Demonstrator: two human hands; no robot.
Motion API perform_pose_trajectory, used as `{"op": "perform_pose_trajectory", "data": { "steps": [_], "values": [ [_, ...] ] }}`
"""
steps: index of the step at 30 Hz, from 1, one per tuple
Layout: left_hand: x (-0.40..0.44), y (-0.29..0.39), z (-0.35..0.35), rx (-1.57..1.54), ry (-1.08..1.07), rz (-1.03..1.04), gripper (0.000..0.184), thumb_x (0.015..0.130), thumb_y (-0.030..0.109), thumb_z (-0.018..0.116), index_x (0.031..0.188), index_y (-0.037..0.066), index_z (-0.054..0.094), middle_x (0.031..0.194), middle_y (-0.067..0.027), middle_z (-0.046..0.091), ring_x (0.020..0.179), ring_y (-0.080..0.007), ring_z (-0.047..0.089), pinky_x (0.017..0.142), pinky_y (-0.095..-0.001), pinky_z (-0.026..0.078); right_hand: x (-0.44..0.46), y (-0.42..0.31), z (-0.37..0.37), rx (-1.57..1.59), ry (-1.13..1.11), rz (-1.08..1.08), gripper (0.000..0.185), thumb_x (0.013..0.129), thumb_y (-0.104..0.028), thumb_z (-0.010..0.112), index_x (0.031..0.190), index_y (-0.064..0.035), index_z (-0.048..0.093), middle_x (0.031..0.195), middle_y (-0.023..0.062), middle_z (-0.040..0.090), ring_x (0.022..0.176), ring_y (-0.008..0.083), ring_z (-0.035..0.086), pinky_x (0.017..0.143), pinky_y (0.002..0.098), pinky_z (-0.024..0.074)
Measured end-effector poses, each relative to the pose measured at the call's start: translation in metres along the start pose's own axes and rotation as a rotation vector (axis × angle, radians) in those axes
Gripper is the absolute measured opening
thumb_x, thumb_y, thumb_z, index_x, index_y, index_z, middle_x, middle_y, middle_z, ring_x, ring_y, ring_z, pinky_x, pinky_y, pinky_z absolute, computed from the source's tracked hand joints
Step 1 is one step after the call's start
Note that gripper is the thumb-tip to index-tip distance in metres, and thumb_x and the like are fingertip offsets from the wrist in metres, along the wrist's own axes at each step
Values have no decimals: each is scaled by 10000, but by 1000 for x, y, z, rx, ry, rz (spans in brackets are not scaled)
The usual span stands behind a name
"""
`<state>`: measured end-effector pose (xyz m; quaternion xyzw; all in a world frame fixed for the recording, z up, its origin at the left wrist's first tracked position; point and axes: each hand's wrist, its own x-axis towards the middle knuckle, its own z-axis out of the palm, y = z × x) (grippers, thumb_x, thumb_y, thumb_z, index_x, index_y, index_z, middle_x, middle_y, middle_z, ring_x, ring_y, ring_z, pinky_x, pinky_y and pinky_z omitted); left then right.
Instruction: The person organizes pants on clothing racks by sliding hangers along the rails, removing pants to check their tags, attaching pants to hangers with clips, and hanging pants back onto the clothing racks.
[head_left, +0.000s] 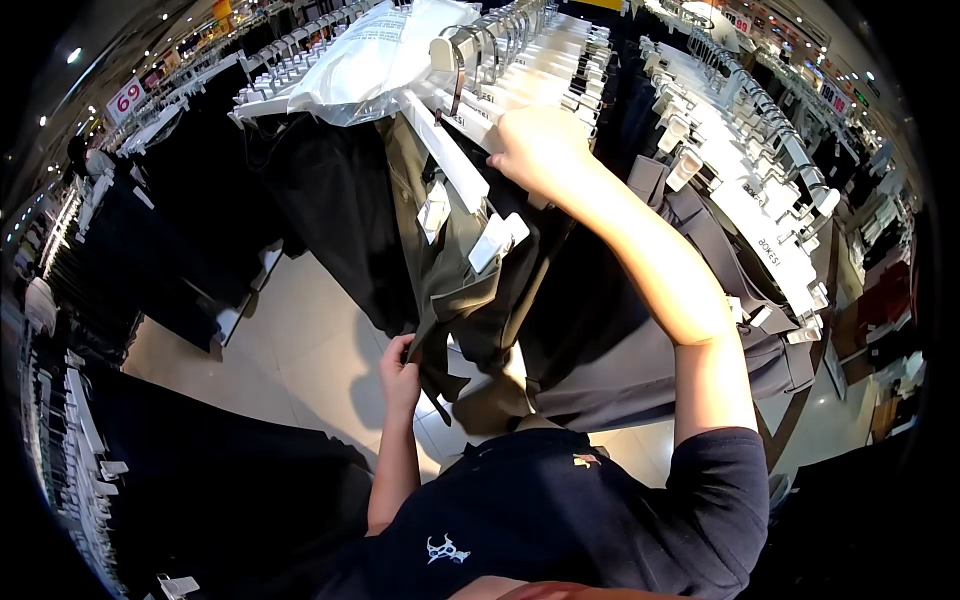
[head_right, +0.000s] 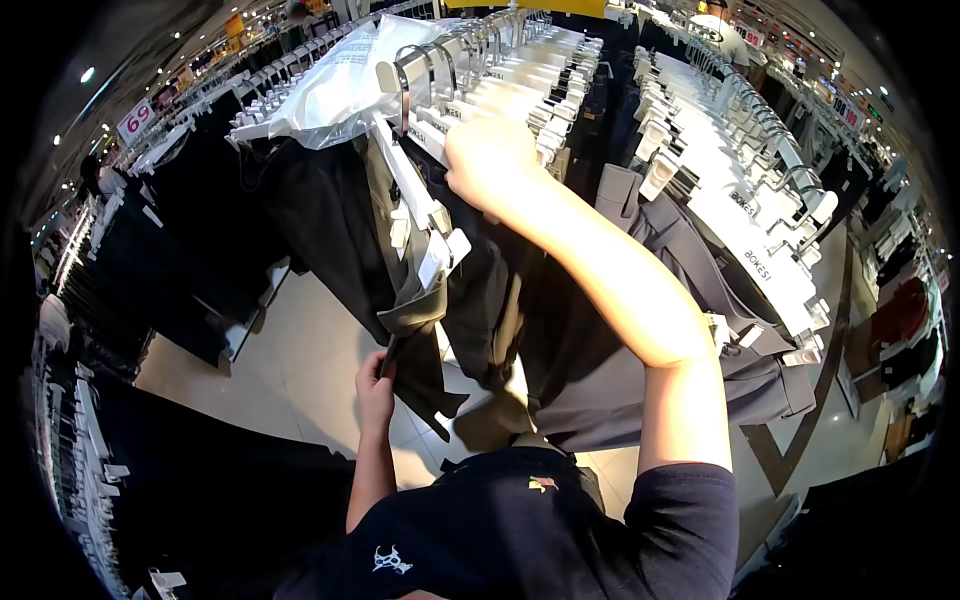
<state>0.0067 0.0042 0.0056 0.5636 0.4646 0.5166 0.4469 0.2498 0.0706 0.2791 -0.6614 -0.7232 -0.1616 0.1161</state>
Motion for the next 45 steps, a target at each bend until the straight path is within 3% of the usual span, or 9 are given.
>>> {"op": "perform_pose_trajectory", "data": {
  "steps": [7, 23, 26, 32, 34, 38, 41, 43, 45],
  "values": [
    [0, -1, 3, 6, -7, 6, 145, 784, -46, 511, 899, -12, 592, 794, -19, 564, 706, -89, 498, 660, -221, 399, 6, 20, -18, 233, 152, 59, 341, 653, -271, 717, 795, 29, 639, 749, 216, 613, 754, 345, 610, 674, 404, 471],
    [10, -4, 21, 23, -24, -40, 142, 796, -40, 504, 905, -10, 589, 791, -32, 567, 747, -101, 502, 689, -228, 399, 19, 28, -17, 312, 114, -33, 349, 675, -264, 693, 793, 59, 629, 701, 227, 594, 711, 361, 593, 661, 407, 453],
    [11, -5, 22, 17, -14, -19, 133, 801, -37, 504, 900, -10, 588, 793, -32, 568, 748, -100, 503, 688, -227, 398, 21, 30, -16, 330, 86, 10, 339, 646, -288, 715, 781, 17, 656, 793, 207, 626, 797, 352, 609, 719, 410, 476],
    [11, -8, 18, -82, -7, 7, 117, 794, -23, 532, 899, -6, 583, 795, -35, 570, 751, -103, 512, 683, -230, 402, 20, 32, -11, 447, 97, -9, 319, 646, -259, 711, 786, 23, 660, 717, 217, 609, 745, 358, 606, 696, 399, 468],
    [10, 0, 18, 130, -185, -36, 128, 774, -12, 560, 900, 1, 581, 794, -54, 571, 751, -123, 528, 677, -234, 413, 17, 34, -12, 436, 108, -57, 312, 653, -251, 707, 790, 25, 661, 708, 222, 607, 725, 360, 604, 691, 394, 466],
    [20, 17, 27, 229, -370, 7, 151, 750, 33, 612, 892, -2, 575, 811, -81, 580, 774, -153, 561, 701, -264, 443, 14, 33, -8, 535, 32, -20, 309, 660, -251, 703, 788, 27, 660, 710, 227, 605, 718, 354, 604, 684, 390, 463],
    [49, 37, 30, 239, -769, 90, 203, 772, 115, 638, 932, 8, 574, 853, -83, 586, 842, -156, 570, 736, -283, 450, 13, 34, 1, 563, 39, -7, 306, 662, -255, 699, 777, 25, 660, 705, 231, 602, 708, 350, 604, 676, 391, 460],
    [75, 56, 31, 201, -821, 208, 224, 790, 145, 634, 960, 14, 571, 906, -77, 588, 861, -162, 563, 752, -278, 445, 14, 35, -1, 540, 22, -4, 285, 704, -218, 690, 797, 48, 644, 662, 156, 631, 616, 247, 621, 614, 332, 465],
    [109, 79, 37, 75, -590, 257, 207, 805, 118, 619, 978, 16, 572, 996, -75, 575, 904, -160, 551, 781, -283, 438, 13, 33, -1, 533, 44, 3, 299, 695, -228, 693, 794, 49, 643, 674, 166, 631, 629, 254, 621, 625, 336, 465]
  ]
}}
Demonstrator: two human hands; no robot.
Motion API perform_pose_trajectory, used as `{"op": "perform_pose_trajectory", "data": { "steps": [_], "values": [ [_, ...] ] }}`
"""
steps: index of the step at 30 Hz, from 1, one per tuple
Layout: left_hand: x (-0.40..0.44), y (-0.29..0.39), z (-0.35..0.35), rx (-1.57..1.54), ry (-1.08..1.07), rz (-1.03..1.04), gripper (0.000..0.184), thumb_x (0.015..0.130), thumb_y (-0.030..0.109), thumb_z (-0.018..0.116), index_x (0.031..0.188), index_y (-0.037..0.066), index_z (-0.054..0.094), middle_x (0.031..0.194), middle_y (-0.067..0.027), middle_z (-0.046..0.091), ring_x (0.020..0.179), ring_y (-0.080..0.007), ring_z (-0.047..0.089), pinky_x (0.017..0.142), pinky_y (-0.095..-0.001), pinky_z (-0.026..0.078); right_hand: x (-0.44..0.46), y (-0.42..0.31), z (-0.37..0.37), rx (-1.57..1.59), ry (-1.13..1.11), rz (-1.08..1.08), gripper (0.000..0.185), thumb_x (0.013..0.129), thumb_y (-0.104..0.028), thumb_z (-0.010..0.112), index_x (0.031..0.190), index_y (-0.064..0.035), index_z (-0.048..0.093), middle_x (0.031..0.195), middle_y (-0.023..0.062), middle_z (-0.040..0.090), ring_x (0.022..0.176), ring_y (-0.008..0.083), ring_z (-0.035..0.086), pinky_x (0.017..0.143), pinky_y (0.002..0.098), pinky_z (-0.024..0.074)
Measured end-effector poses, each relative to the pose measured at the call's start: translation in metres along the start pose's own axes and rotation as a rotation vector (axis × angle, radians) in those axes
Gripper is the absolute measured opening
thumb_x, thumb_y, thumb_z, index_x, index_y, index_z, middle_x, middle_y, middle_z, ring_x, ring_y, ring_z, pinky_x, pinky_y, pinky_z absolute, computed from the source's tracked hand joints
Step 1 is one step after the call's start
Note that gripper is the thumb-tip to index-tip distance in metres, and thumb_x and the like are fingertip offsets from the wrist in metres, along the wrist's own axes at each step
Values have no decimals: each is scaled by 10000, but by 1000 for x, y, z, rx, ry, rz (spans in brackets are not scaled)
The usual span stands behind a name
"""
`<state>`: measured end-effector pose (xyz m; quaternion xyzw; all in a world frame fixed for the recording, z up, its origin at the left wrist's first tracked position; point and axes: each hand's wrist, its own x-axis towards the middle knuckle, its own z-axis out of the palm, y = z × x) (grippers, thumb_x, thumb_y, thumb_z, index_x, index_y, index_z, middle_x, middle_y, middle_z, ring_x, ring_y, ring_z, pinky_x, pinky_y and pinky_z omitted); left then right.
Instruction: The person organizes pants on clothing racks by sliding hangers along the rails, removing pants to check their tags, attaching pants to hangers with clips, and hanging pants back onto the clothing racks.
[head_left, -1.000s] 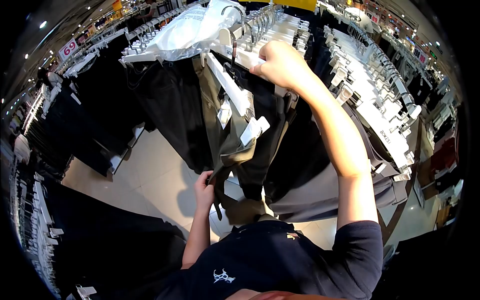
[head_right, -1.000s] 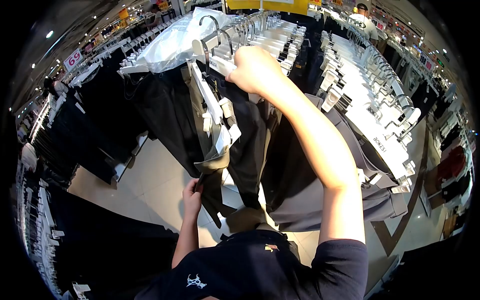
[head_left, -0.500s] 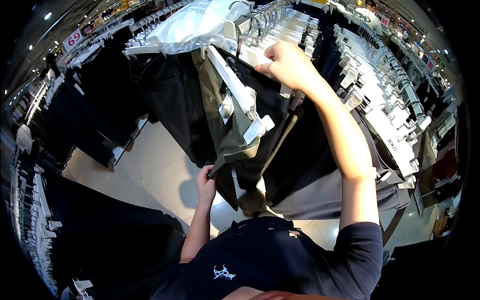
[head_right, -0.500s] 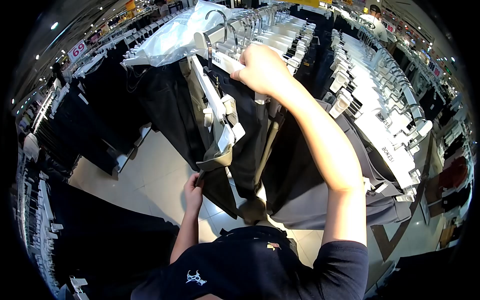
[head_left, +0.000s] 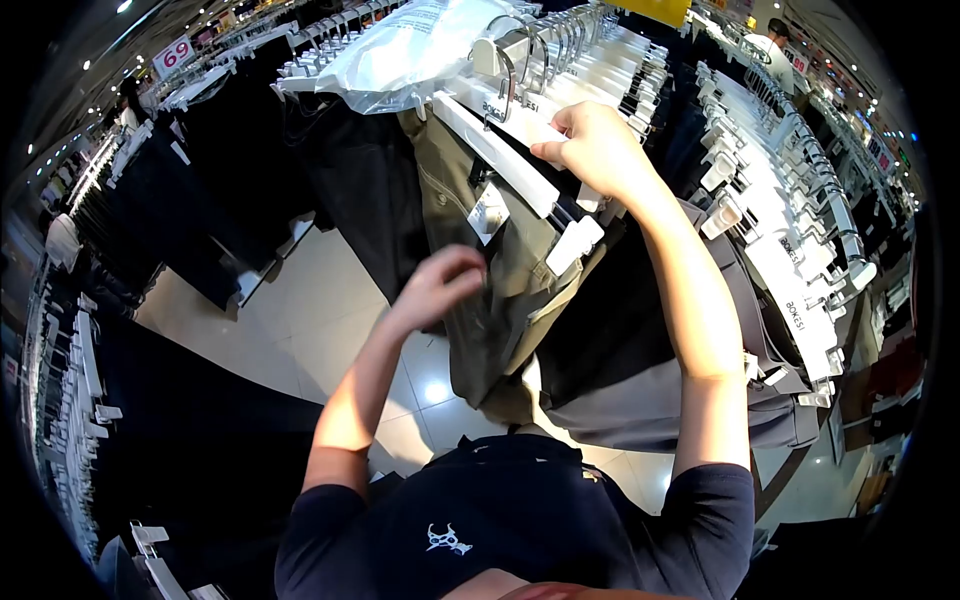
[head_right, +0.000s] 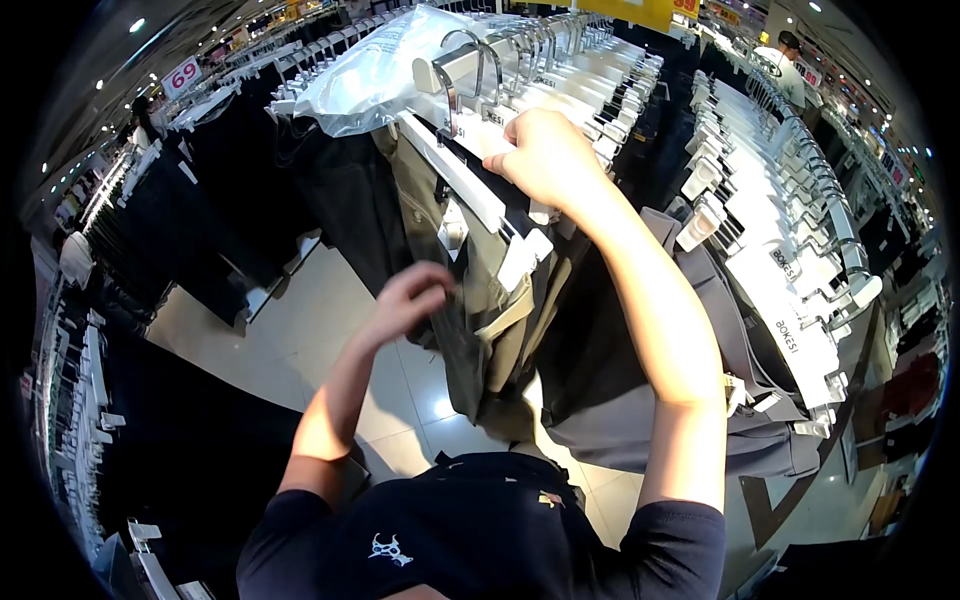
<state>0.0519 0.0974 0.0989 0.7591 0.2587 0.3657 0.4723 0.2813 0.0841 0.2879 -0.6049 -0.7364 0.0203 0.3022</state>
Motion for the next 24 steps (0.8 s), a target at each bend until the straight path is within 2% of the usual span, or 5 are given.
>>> {"op": "perform_pose_trajectory", "data": {
  "steps": [5, 7, 8, 13, 24],
  "values": [
    [81, 54, -38, 772, 675, 543, 376, 777, -44, 541, 1145, 22, 503, 1093, -138, 506, 938, -263, 543, 806, -291, 450, -2, -4, -1, 11, -9, 22, 304, 685, -228, 687, 789, 52, 637, 649, 197, 596, 625, 285, 595, 624, 362, 450],
    [97, 72, -38, 768, 627, 503, 443, 764, -65, 515, 1187, 67, 500, 1181, -157, 462, 1006, -335, 527, 828, -339, 458, -5, -5, -1, 56, 7, 13, 304, 682, -227, 689, 785, 53, 635, 637, 208, 580, 608, 297, 580, 610, 372, 441],
    [103, 79, -38, 823, 579, 461, 469, 746, -55, 533, 1187, 102, 505, 1171, -141, 472, 1015, -336, 522, 806, -339, 471, -6, -10, -5, 40, -27, 63, 287, 663, -247, 703, 769, 16, 653, 714, 215, 612, 719, 342, 610, 681, 394, 466],
    [114, 88, -42, 1051, 460, 411, 355, 730, 11, 586, 1066, 117, 542, 1109, -47, 525, 961, -282, 562, 742, -356, 489, -7, -7, -5, 31, -13, 72, 305, 659, -264, 709, 775, 13, 655, 725, 222, 611, 732, 354, 607, 683, 399, 465],
    [114, 79, -45, 1093, 610, 506, 395, 745, 13, 543, 1125, 112, 500, 1078, -37, 558, 933, -257, 579, 703, -362, 502, -43, -17, -12, -164, 16, 66, 350, 685, -282, 685, 868, 15, 648, 753, 219, 615, 773, 358, 606, 706, 412, 470]
  ]
}}
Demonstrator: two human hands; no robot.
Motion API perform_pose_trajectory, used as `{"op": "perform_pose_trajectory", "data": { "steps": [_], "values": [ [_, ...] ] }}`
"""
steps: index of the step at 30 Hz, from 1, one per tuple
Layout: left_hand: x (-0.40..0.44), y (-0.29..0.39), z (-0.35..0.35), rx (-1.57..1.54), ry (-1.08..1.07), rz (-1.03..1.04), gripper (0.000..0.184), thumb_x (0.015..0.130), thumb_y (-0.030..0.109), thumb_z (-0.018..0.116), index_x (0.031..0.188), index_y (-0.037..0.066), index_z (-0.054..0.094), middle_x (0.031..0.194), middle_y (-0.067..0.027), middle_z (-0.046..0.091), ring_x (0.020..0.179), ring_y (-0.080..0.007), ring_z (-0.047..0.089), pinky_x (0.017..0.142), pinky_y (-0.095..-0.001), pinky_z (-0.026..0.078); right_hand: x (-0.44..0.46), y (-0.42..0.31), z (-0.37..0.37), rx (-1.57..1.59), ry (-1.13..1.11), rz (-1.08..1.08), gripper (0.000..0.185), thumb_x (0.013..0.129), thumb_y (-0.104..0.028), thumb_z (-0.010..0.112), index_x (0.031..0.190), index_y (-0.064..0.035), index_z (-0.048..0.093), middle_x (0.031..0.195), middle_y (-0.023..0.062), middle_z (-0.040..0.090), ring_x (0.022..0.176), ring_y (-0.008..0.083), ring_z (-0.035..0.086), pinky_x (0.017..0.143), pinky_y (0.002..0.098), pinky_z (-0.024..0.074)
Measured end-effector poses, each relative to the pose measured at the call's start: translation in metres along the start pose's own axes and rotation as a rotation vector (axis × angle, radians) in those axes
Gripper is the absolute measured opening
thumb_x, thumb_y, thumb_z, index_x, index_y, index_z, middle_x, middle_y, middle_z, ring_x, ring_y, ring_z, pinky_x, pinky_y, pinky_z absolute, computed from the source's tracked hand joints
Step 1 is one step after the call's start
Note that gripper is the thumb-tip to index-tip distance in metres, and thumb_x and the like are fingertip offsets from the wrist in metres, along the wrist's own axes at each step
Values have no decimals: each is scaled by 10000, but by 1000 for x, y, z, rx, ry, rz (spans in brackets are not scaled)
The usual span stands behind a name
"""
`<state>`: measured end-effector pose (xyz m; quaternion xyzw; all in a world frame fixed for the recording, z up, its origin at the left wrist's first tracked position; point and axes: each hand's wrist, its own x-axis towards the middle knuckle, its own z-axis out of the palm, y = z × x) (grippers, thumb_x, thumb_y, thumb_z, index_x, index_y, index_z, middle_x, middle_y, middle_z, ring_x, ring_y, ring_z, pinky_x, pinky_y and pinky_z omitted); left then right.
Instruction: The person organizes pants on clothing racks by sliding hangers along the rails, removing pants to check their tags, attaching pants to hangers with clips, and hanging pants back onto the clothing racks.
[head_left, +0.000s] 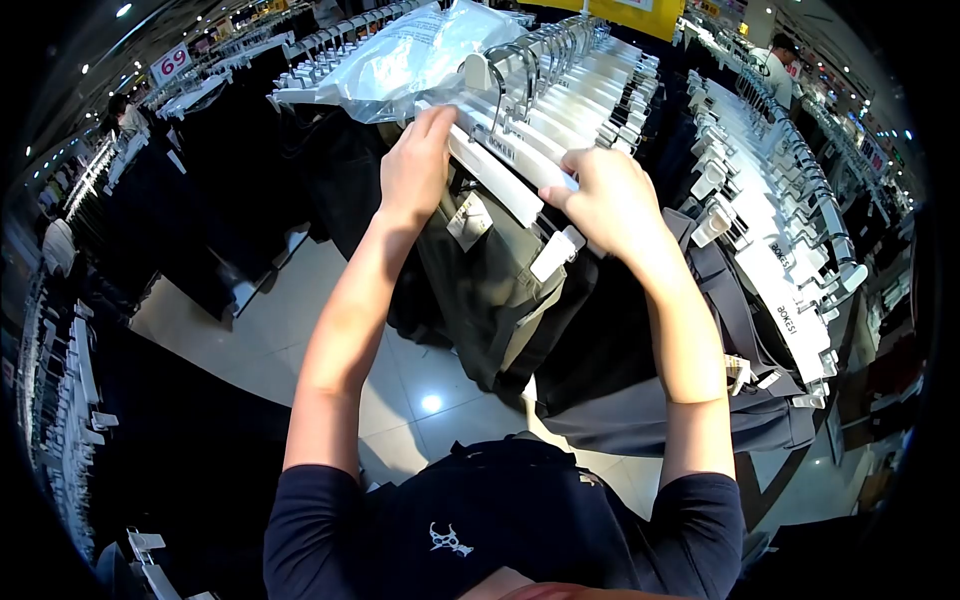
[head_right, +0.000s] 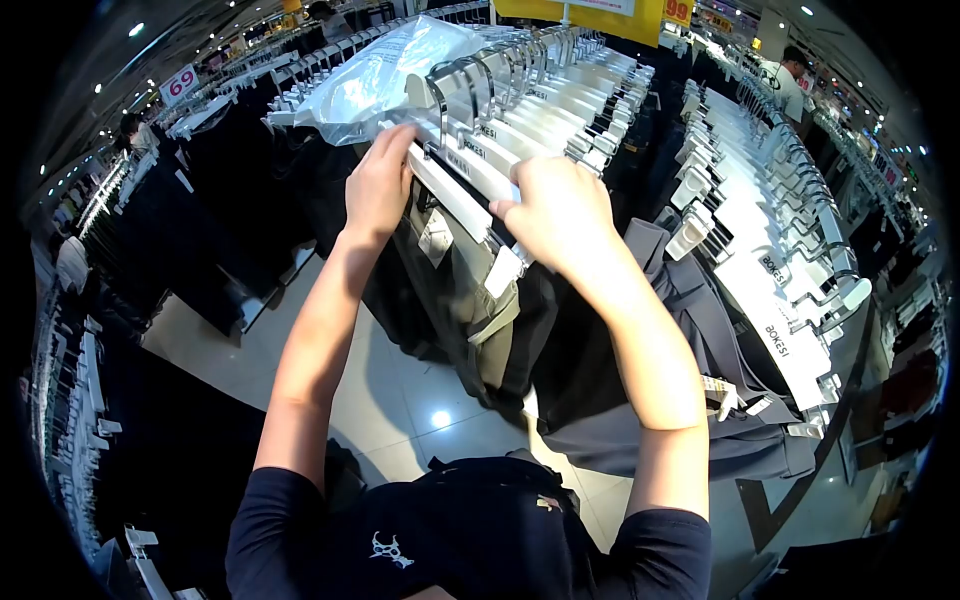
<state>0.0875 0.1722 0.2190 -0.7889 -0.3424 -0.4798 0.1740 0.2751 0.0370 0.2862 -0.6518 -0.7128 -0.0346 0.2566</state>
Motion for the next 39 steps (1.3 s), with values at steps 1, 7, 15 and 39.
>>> {"op": "perform_pose_trajectory", "data": {
  "steps": [1, 7, 15, 39],
  "values": [
    [0, 0, -1, -3, 7, -1, 395, 745, 13, 543, 1125, 112, 500, 1078, -37, 558, 933, -257, 579, 703, -362, 502, -6, -4, -2, -26, 5, 1, 345, 687, -286, 685, 867, 7, 650, 750, 214, 616, 771, 357, 607, 704, 413, 472],
    [4, -5, -3, -93, -20, -60, 679, 718, -10, 543, 1348, 83, 310, 1048, -68, 585, 899, -277, 581, 709, -370, 497, -11, -9, -11, -84, -5, -32, 253, 706, -262, 659, 787, -22, 652, 734, 184, 625, 759, 346, 615, 697, 415, 482],
    [4, -11, 4, -44, 25, -32, 649, 720, -17, 532, 1333, 78, 340, 1020, -90, 577, 881, -270, 583, 683, -367, 500, 5, 0, -13, 25, 60, -82, 300, 695, -235, 672, 764, 55, 630, 629, 227, 558, 627, 355, 573, 596, 392, 438],
    [-5, -12, 17, -319, -10, 38, 672, 714, 35, 587, 1338, 104, 346, 1153, -100, 553, 758, -223, 616, 648, -308, 506, -221, 38, -99, -123, -359, 193, 245, 674, -257, 715, 740, -48, 606, 525, 110, 527, 490, 286, 549, 472, 349, 410]
  ]
}}
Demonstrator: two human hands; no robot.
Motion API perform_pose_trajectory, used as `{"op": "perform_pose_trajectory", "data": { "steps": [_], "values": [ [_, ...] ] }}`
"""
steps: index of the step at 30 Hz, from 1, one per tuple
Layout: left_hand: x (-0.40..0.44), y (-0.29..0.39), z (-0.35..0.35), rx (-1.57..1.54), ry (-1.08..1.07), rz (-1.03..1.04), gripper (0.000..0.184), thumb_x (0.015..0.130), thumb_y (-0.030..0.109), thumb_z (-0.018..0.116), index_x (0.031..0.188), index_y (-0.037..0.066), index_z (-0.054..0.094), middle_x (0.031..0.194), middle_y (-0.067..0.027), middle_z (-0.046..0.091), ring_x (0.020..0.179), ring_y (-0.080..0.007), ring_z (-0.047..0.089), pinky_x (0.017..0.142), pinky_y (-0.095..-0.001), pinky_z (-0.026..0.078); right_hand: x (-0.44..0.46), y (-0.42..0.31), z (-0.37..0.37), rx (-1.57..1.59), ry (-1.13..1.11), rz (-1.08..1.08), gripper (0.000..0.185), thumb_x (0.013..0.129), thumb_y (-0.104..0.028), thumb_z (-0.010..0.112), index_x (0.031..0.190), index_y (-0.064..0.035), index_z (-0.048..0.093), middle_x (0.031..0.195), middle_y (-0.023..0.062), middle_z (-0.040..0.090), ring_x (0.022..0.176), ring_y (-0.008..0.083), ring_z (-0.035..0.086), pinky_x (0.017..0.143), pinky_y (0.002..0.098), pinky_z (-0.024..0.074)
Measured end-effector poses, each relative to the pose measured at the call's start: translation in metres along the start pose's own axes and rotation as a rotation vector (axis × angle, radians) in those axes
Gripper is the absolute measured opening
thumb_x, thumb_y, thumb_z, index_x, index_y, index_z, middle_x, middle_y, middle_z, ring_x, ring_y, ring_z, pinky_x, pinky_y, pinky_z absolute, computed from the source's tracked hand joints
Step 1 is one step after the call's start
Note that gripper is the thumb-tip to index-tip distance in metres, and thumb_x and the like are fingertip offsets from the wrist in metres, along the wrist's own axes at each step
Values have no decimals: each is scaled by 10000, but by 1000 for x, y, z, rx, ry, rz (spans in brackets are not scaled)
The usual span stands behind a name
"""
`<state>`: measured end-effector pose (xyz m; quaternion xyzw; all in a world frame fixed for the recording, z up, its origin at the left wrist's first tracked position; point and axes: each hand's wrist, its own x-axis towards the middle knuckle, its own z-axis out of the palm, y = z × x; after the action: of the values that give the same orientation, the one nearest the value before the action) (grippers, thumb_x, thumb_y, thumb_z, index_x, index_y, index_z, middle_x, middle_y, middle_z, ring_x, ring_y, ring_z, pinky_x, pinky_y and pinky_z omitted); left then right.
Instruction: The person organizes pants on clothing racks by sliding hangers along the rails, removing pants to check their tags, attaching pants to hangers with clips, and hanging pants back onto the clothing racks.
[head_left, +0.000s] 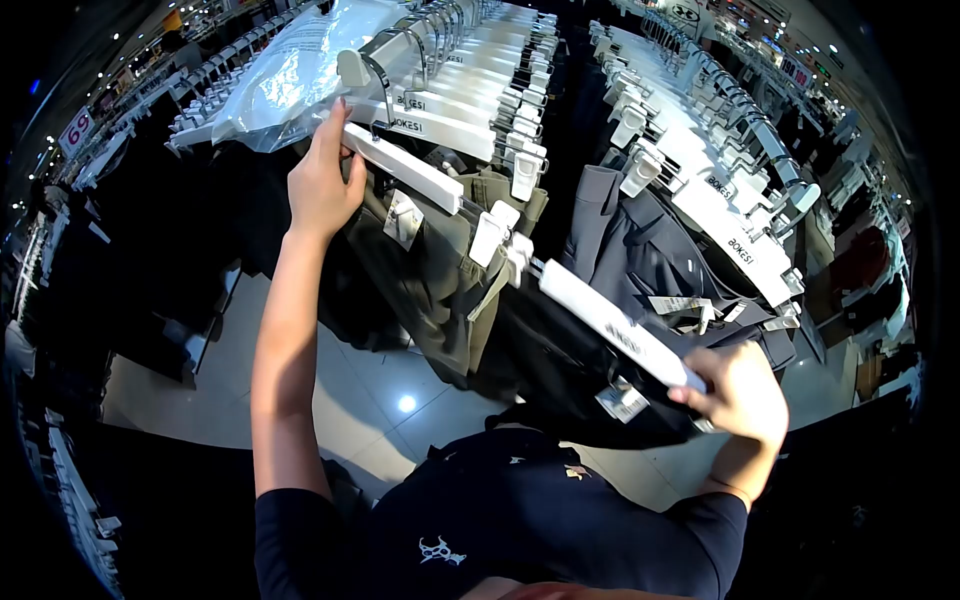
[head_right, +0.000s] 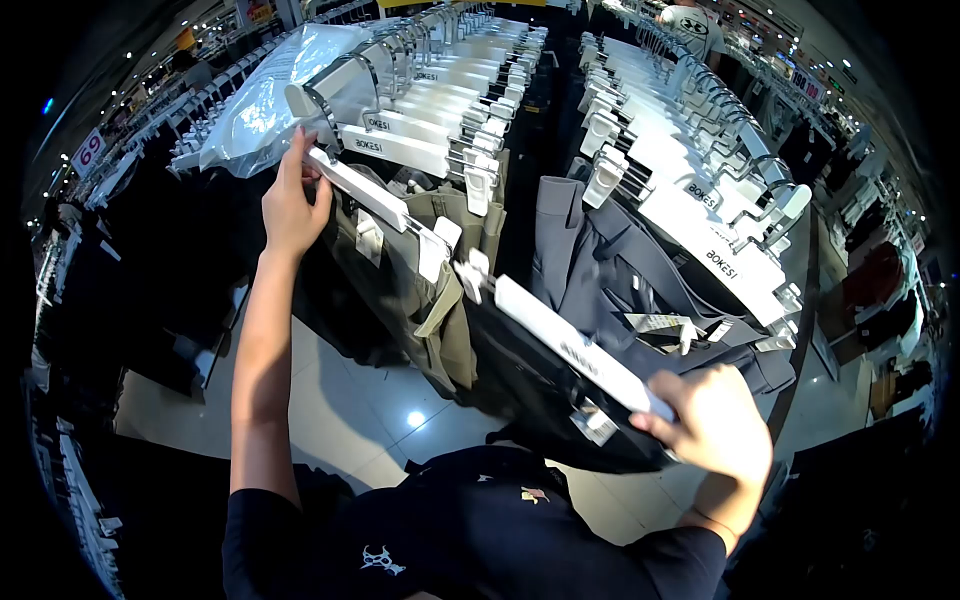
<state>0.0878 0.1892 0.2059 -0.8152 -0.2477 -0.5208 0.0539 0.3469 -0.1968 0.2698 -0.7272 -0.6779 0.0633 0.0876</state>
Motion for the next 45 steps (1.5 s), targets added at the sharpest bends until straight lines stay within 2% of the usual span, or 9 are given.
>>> {"op": "perform_pose_trajectory", "data": {
  "steps": [11, 18, 23, 27, 31, 35, 38, 42, 45],
  "values": [
    [-21, -9, 13, 26, 252, 244, 427, 737, -103, 476, 1147, 12, 509, 1126, -160, 561, 747, -229, 637, 631, -281, 532, -10, -24, -22, 114, -360, -518, 208, 681, -247, 712, 803, -79, 692, 496, 23, 504, 414, 186, 522, 362, 300, 364],
    [-68, 18, -35, -579, 67, -107, 186, 742, -104, 462, 821, -10, 602, 765, -105, 598, 611, -150, 582, 540, -215, 433, 11, -41, -8, 219, -232, -550, 176, 651, -185, 722, 779, -69, 691, 533, 25, 558, 430, 180, 529, 374, 296, 359],
    [-125, 30, -111, -809, 285, -420, 201, 777, 23, 440, 871, -70, 592, 811, -142, 611, 719, -179, 580, 695, -255, 463, 34, -65, 7, 409, -191, -470, 171, 603, -134, 748, 754, -83, 687, 528, 45, 555, 437, 205, 526, 417, 301, 383],
    [-131, 69, -167, -539, -198, 54, 367, 777, 316, 580, 950, -4, 632, 869, -108, 632, 758, -256, 607, 631, -308, 480, 60, -84, 29, 503, -200, -481, 195, 597, -100, 749, 755, -8, 681, 539, 88, 564, 433, 210, 540, 414, 297, 376],
    [-153, 115, -191, -9, -504, -89, 480, 659, 446, 700, 907, 41, 626, 733, -42, 583, 657, -200, 573, 587, -297, 442, 86, -117, 48, 516, -231, -604, 160, 617, -82, 736, 743, -8, 672, 559, 89, 577, 465, 216, 557, 437, 296, 392],
    [-171, 106, -213, 167, -522, -200, 487, 643, 449, 700, 914, 57, 601, 694, -28, 539, 640, -189, 550, 651, -301, 428, 112, -149, 75, 520, -286, -621, 144, 667, -109, 716, 776, -27, 670, 585, 98, 580, 502, 227, 565, 471, 301, 423],
    [-190, 81, -207, 384, -372, -113, 412, 566, 288, 749, 878, 90, 566, 771, -38, 543, 789, -201, 565, 780, -364, 409, 136, -174, 88, 603, -338, -612, 149, 676, -104, 718, 778, -11, 662, 608, 108, 598, 517, 192, 579, 492, 285, 436],
    [-173, 30, -212, 455, -240, -41, 316, 570, 251, 735, 763, 119, 523, 680, -3, 503, 652, -159, 546, 572, -286, 420, 181, -191, 100, 693, -386, -494, 167, 713, -98, 699, 835, 5, 651, 501, -11, 496, 432, 43, 427, 425, 213, 325],
    [-160, 8, -221, 576, -181, -16, 283, 558, 252, 737, 730, 142, 540, 641, 24, 491, 629, -137, 541, 534, -262, 410, 231, -167, 134, 1131, -552, -628, 607, 806, -532, 564, 1039, 27, 569, 759, 22, 566, 730, 77, 517, 643, 223, 389]
  ]
}}
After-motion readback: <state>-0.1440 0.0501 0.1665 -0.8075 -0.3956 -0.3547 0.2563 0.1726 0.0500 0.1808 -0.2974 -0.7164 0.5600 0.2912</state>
